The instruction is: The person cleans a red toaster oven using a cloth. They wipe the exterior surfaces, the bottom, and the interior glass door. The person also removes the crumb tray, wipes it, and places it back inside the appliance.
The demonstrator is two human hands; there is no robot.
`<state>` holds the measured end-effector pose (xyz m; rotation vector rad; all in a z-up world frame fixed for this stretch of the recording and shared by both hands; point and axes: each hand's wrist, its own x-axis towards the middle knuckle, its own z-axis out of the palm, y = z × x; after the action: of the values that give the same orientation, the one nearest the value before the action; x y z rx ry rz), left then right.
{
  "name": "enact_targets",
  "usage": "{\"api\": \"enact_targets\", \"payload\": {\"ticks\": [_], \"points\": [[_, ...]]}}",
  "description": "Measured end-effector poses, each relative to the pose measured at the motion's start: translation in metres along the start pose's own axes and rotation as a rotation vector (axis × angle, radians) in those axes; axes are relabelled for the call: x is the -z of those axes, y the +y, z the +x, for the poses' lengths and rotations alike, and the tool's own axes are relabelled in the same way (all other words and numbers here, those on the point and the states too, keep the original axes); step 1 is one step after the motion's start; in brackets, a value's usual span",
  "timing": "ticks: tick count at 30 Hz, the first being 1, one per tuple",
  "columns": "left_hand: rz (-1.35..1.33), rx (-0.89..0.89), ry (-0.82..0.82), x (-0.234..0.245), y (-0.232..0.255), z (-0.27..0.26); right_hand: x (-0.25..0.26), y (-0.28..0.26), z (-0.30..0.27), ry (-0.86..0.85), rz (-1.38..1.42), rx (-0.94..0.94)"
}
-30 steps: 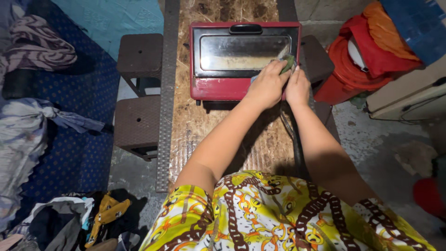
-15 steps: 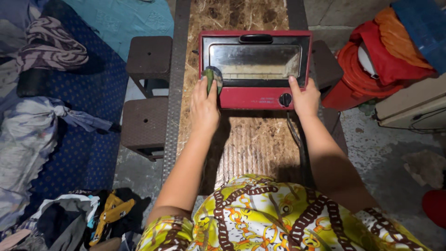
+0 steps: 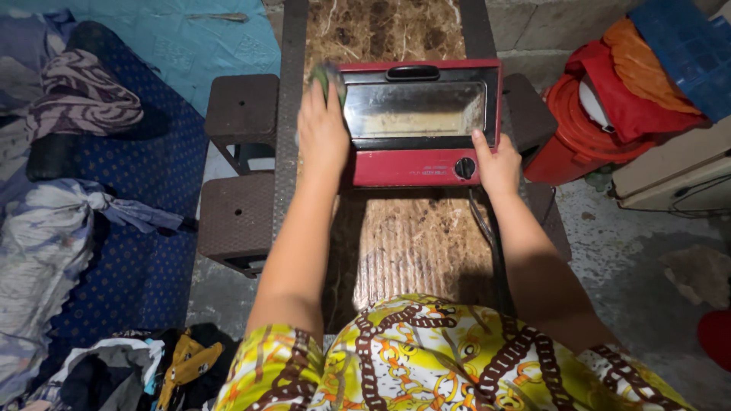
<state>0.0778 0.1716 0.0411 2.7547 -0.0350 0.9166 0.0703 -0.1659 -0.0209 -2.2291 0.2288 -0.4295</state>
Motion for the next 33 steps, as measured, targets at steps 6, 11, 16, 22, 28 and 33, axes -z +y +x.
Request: {"api": "enact_targets", "payload": {"ticks": [6, 11, 16, 22, 28, 33], "points": [[0.010, -0.009, -0.104, 0.041, 0.013, -0.086, -0.002, 0.002, 0.009, -0.020, -0.036, -0.019], [0.004, -0.013, -0.092, 0.041, 0.015, -0.079, 0.001, 0.005, 0.003, -0.015, 0.007, 0.024], [0.038, 0.020, 0.048, 0.008, 0.009, -0.017, 0.000, 0.006, 0.005, -0.012, -0.027, 0.022], [-0.070, -0.035, 0.214, -0.061, 0.057, 0.021, 0.000, -0.001, 0.009, -0.016, -0.043, 0.001], [0.046, -0.112, 0.026, -0.047, 0.045, 0.026, -0.001, -0.002, 0.018, -0.041, -0.058, -0.023], [0.024, 0.086, -0.070, -0.024, 0.018, 0.016, -0.004, 0.001, 0.021, -0.037, -0.089, -0.025]]}}
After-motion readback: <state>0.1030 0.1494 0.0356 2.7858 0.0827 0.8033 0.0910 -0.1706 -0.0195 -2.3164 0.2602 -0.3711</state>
